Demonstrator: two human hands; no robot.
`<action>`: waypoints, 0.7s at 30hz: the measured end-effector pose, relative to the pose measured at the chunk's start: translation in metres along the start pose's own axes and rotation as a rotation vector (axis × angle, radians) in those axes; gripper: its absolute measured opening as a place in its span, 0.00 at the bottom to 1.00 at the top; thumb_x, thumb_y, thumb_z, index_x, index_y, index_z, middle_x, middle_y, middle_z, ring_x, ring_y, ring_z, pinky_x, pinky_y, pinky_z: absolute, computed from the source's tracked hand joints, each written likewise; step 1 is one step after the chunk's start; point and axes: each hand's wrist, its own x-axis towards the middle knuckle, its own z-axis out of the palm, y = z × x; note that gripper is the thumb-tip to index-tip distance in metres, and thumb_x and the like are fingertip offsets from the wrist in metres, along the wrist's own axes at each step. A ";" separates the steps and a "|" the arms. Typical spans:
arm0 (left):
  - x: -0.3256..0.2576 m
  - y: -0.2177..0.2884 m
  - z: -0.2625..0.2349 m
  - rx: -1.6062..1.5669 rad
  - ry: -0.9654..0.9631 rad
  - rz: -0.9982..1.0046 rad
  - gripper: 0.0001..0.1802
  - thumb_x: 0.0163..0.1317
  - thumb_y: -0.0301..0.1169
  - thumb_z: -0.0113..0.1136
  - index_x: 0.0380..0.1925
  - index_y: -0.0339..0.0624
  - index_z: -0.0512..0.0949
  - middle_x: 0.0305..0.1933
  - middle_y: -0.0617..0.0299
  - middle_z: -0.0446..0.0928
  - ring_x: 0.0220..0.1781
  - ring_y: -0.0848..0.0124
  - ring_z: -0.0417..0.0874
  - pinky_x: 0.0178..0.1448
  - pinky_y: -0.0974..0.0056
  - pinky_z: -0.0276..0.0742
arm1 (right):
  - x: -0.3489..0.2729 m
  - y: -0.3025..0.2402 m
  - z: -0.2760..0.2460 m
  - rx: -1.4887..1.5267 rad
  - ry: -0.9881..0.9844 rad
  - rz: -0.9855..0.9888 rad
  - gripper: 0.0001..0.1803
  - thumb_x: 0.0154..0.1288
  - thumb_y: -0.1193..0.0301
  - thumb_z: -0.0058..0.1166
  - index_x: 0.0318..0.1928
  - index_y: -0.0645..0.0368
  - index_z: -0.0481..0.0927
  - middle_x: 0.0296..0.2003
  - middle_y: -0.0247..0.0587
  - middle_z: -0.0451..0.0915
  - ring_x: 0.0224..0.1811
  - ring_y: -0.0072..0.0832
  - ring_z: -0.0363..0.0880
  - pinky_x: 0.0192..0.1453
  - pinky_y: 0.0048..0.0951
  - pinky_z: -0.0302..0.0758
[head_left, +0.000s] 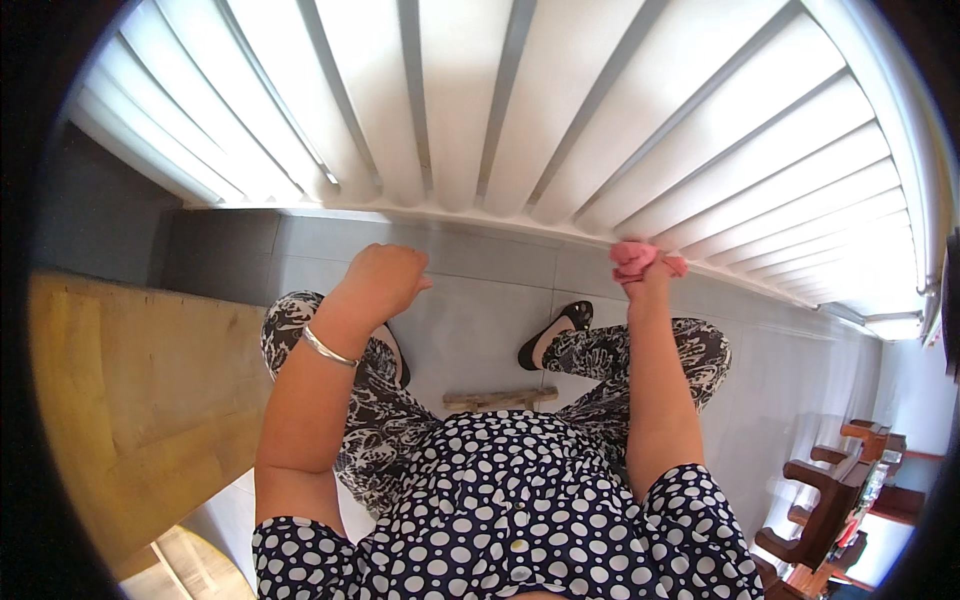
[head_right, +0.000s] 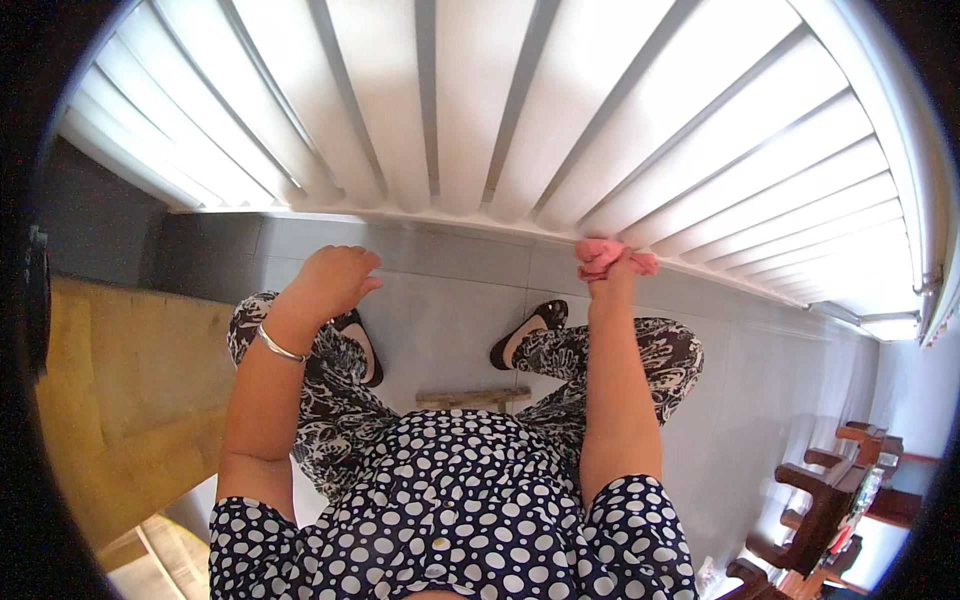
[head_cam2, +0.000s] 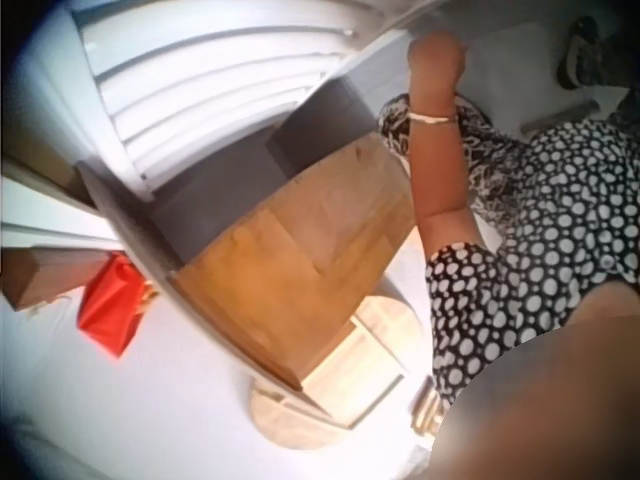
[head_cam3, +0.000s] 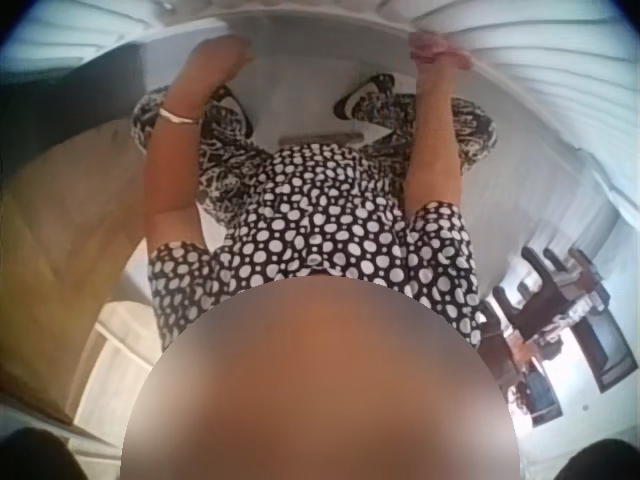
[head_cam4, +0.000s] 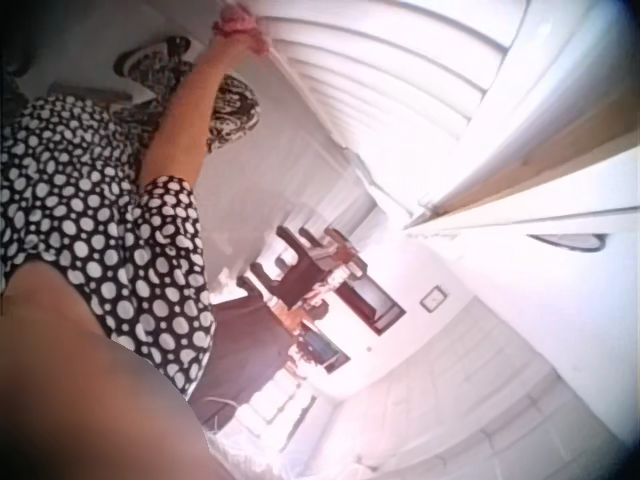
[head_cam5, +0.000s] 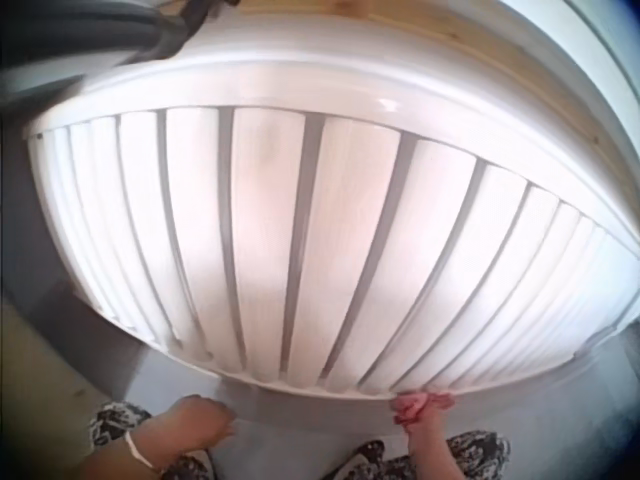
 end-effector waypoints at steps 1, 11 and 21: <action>-0.002 0.001 -0.001 -0.004 -0.006 -0.010 0.12 0.57 0.38 0.58 0.34 0.40 0.76 0.34 0.53 0.78 0.40 0.54 0.80 0.44 0.53 0.75 | -0.003 0.010 0.011 0.021 0.009 -0.001 0.20 0.70 0.51 0.30 0.45 0.51 0.68 0.41 0.38 0.75 0.33 0.35 0.72 0.27 0.36 0.65; -0.013 -0.001 0.000 -0.028 0.026 -0.022 0.11 0.58 0.38 0.57 0.33 0.41 0.76 0.35 0.53 0.78 0.40 0.55 0.80 0.45 0.55 0.75 | -0.069 0.108 0.186 0.139 -0.430 0.243 0.17 0.73 0.57 0.33 0.46 0.56 0.69 0.39 0.37 0.76 0.27 0.24 0.71 0.17 0.22 0.58; -0.014 -0.008 0.003 -0.086 0.033 -0.097 0.12 0.57 0.38 0.58 0.31 0.40 0.75 0.33 0.52 0.78 0.39 0.54 0.80 0.43 0.53 0.75 | -0.093 0.180 0.296 0.021 -0.455 0.328 0.14 0.73 0.65 0.38 0.52 0.58 0.68 0.44 0.38 0.77 0.46 0.31 0.77 0.45 0.36 0.78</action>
